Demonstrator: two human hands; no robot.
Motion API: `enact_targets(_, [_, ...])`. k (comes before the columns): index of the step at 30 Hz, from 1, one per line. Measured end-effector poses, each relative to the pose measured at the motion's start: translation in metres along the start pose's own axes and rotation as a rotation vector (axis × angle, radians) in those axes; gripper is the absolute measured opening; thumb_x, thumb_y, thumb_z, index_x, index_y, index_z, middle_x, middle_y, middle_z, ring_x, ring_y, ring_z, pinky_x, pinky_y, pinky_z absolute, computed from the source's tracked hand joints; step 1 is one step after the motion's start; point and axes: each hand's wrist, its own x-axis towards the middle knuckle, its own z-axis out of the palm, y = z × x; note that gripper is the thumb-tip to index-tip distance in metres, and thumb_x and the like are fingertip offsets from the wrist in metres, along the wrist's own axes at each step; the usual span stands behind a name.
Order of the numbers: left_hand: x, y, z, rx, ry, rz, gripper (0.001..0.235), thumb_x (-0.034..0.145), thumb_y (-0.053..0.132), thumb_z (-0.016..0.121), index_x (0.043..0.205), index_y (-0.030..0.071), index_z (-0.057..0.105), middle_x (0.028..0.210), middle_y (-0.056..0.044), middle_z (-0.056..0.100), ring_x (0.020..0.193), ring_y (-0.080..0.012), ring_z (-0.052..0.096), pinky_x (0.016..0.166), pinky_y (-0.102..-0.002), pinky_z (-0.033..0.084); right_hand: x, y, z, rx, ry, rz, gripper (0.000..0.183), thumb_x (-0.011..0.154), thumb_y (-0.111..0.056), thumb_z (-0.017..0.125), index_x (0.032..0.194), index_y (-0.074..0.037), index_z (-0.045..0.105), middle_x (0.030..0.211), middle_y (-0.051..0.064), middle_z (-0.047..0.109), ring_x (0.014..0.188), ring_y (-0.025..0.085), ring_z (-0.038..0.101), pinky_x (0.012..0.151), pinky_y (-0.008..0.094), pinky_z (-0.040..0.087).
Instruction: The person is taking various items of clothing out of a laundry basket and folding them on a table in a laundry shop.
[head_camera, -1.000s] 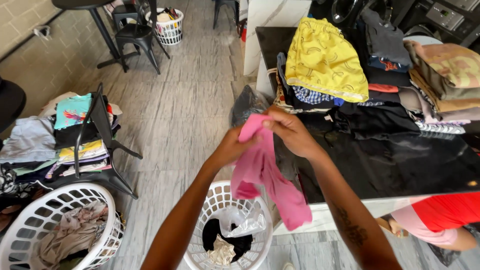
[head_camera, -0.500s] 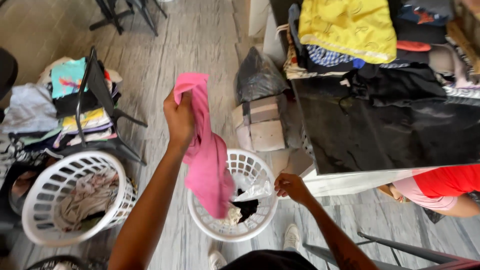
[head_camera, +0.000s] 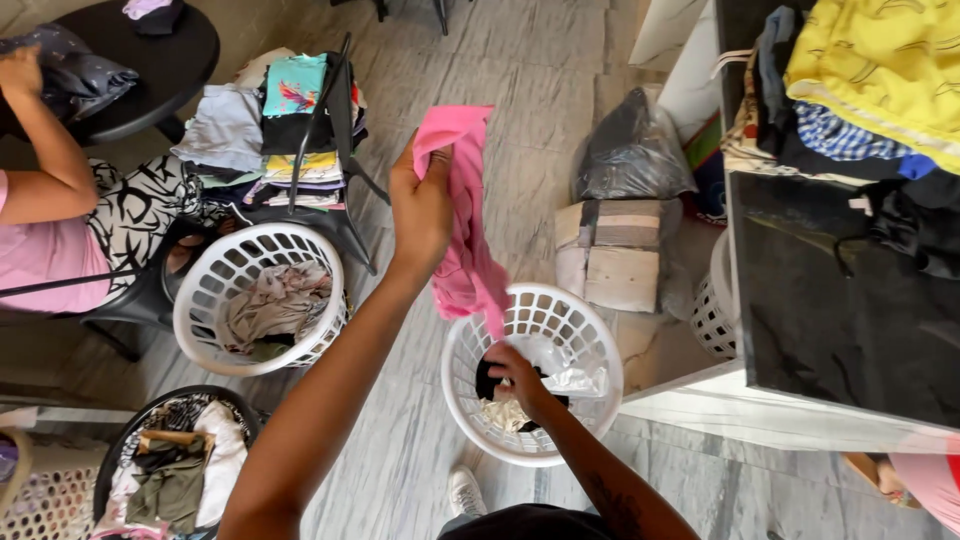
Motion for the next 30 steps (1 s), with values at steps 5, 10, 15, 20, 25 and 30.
enact_targets(5, [-0.004, -0.032, -0.056, 0.050, -0.065, -0.005, 0.020, 0.105, 0.013, 0.056, 0.113, 0.008, 0.074, 0.107, -0.006, 0.070, 0.106, -0.0169, 0.056, 0.107, -0.046, 0.043, -0.003, -0.052, 0.002, 0.377, 0.262, -0.106, 0.060, 0.099, -0.050, 0.054, 0.137, -0.003, 0.049, 0.140, 0.015, 0.053, 0.128, 0.041, 0.051, 0.100, 0.063, 0.044])
enact_targets(10, [-0.019, -0.079, -0.125, 0.080, -0.120, -0.100, 0.020, 0.104, 0.010, 0.055, 0.111, 0.009, 0.074, 0.107, -0.005, 0.070, 0.105, -0.0175, 0.056, 0.105, -0.046, 0.043, 0.028, -0.033, -0.110, -0.321, 0.666, -0.248, 0.052, 0.100, -0.069, 0.057, 0.104, -0.020, 0.072, 0.086, 0.008, 0.074, 0.077, 0.026, 0.073, 0.056, 0.040, 0.057])
enact_targets(15, [-0.030, -0.069, -0.182, 0.427, -0.398, -0.135, 0.033, 0.102, 0.007, 0.052, 0.130, 0.007, 0.069, 0.127, -0.019, 0.070, 0.127, -0.0354, 0.059, 0.109, -0.056, 0.041, -0.059, -0.073, -0.165, -0.354, 0.701, -0.311, 0.066, 0.103, -0.069, 0.061, 0.065, -0.015, 0.059, 0.057, 0.005, 0.054, 0.058, 0.021, 0.056, 0.060, 0.037, 0.045])
enact_targets(20, [-0.043, -0.080, -0.202, 0.695, -0.759, -0.251, 0.040, 0.103, 0.023, 0.054, 0.136, 0.003, 0.064, 0.129, -0.027, 0.067, 0.127, -0.0474, 0.058, 0.111, -0.058, 0.042, -0.131, -0.116, -0.177, -0.970, 0.777, -0.440, 0.040, 0.103, -0.047, 0.069, 0.082, -0.012, 0.070, 0.073, 0.007, 0.065, 0.077, 0.025, 0.066, 0.076, 0.042, 0.054])
enact_targets(25, [-0.057, -0.006, -0.159, 0.533, -0.910, -0.476, 0.040, 0.089, 0.038, 0.074, 0.118, 0.010, 0.075, 0.120, -0.019, 0.077, 0.121, -0.0441, 0.066, 0.111, -0.054, 0.045, -0.168, -0.129, -0.190, -0.185, 0.527, -0.618, 0.024, 0.109, -0.026, 0.056, 0.090, -0.014, 0.062, 0.081, 0.000, 0.051, 0.079, 0.017, 0.058, 0.082, 0.033, 0.051])
enact_targets(30, [-0.056, -0.007, -0.133, 0.516, -1.127, -0.449, 0.047, 0.081, 0.012, 0.074, 0.126, -0.002, 0.066, 0.126, -0.031, 0.070, 0.127, -0.0560, 0.057, 0.111, -0.064, 0.042, -0.211, -0.110, -0.224, 0.140, 0.284, -0.505, 0.018, 0.106, -0.025, 0.060, 0.108, -0.007, 0.063, 0.088, 0.005, 0.067, 0.077, 0.021, 0.073, 0.075, 0.037, 0.061])
